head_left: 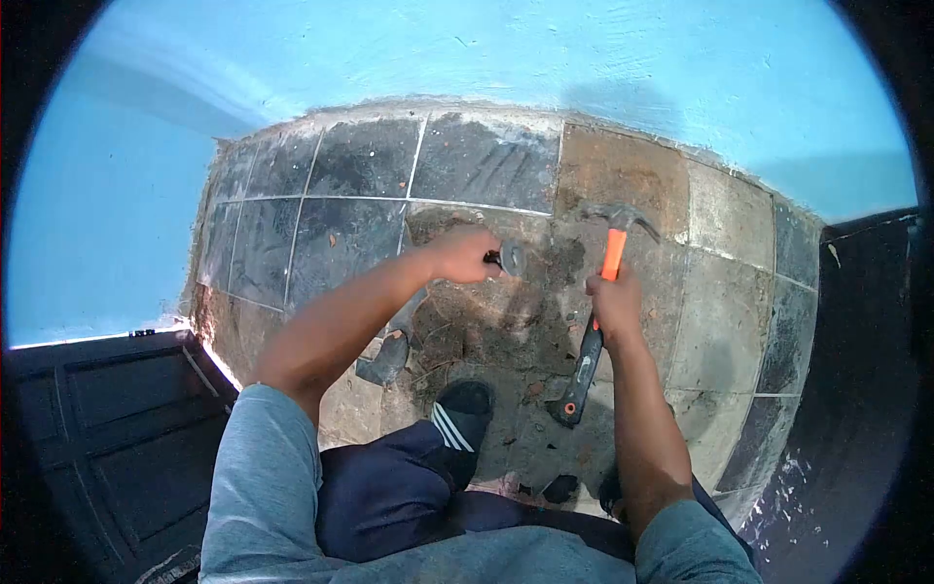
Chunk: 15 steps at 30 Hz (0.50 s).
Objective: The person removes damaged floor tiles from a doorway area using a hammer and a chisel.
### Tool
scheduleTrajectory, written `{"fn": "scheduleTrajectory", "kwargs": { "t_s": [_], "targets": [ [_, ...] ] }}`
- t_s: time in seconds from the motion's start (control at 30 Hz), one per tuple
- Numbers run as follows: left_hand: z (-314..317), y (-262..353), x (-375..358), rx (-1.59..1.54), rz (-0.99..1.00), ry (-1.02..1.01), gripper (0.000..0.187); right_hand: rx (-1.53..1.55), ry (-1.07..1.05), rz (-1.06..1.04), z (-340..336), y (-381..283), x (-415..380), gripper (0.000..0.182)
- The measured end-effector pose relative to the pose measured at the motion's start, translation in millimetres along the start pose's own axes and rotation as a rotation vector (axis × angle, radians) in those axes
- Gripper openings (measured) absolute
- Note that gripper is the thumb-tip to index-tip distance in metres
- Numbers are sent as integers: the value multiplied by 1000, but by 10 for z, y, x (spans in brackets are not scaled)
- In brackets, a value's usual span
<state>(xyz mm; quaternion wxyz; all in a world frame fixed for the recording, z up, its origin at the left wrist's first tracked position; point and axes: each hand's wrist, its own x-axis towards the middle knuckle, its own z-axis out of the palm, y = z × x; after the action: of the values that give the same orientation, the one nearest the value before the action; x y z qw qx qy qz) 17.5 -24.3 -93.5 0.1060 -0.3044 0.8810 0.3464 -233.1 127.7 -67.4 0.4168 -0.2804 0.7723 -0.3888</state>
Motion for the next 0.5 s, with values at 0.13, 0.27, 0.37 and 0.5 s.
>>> {"fn": "scheduleTrajectory", "kwargs": {
  "t_s": [0.13,0.27,0.37,0.5],
  "targets": [
    [60,91,-39,41,-6,7,36,15,70,-18,-150,-27,38,12],
    [64,56,-69,11,-68,9,36,19,91,-16,-272,-28,34,14],
    [34,68,-70,48,-26,17,35,36,90,-19,-293,-58,-20,18],
    [70,82,-70,85,-10,30,34,51,116,-15,-338,-34,22,18]
  ]
}}
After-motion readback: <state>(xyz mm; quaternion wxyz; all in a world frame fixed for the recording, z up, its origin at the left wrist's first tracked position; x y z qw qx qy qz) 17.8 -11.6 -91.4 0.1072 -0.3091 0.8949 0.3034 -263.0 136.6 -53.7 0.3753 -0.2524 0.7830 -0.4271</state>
